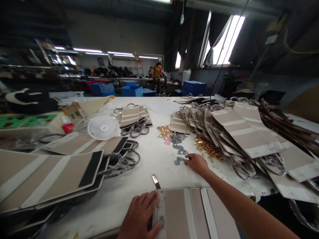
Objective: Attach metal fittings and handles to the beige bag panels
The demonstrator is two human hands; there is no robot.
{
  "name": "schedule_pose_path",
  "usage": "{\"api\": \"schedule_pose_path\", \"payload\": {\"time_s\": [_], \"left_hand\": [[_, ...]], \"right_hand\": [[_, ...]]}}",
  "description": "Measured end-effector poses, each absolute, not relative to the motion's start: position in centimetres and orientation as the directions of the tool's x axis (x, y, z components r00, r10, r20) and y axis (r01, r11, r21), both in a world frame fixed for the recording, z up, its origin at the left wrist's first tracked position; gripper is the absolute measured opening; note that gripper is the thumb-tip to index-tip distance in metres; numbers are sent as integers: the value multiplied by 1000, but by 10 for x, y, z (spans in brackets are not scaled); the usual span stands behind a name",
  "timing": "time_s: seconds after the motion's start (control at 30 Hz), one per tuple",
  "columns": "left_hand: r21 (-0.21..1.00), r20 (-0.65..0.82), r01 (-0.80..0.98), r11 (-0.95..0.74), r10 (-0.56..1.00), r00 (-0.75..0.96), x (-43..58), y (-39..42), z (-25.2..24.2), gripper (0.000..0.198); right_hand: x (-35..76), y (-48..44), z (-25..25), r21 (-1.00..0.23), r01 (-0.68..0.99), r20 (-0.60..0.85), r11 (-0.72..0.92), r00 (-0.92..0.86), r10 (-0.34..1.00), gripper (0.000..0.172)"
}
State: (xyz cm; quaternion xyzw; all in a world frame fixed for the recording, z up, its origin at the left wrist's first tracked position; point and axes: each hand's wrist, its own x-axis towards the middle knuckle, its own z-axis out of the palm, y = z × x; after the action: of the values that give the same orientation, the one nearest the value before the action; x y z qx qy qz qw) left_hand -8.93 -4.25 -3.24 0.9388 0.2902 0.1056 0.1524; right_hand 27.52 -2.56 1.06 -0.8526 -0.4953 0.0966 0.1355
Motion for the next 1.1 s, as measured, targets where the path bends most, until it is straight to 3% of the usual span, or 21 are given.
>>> {"api": "schedule_pose_path", "payload": {"time_s": [0.17, 0.3, 0.4, 0.7, 0.9, 1.1], "left_hand": [[245, 215, 433, -868, 484, 848, -92, -31, -53, 80], [153, 363, 421, -894, 448, 817, -92, -30, -56, 72], [122, 377, 428, -895, 441, 815, -90, -33, -51, 71], [282, 212, 492, -824, 553, 805, -89, -47, -33, 76], [386, 203, 504, -772, 604, 770, -88, -55, -25, 65], [390, 180, 523, -758, 620, 763, -84, -62, -16, 67]], "right_hand": [[279, -3, -5, -323, 825, -57, -464, 472, 880, 33], [282, 2, -9, -351, 820, -74, -452, 457, 887, 25], [284, 3, -4, -396, 804, -97, -444, 444, 891, 17], [286, 2, 14, -569, 682, -214, -458, 415, 884, 16], [285, -4, 23, -619, 655, -160, -433, 435, 886, 16], [259, -43, 55, -627, 704, -75, -332, 370, 926, 17]]}}
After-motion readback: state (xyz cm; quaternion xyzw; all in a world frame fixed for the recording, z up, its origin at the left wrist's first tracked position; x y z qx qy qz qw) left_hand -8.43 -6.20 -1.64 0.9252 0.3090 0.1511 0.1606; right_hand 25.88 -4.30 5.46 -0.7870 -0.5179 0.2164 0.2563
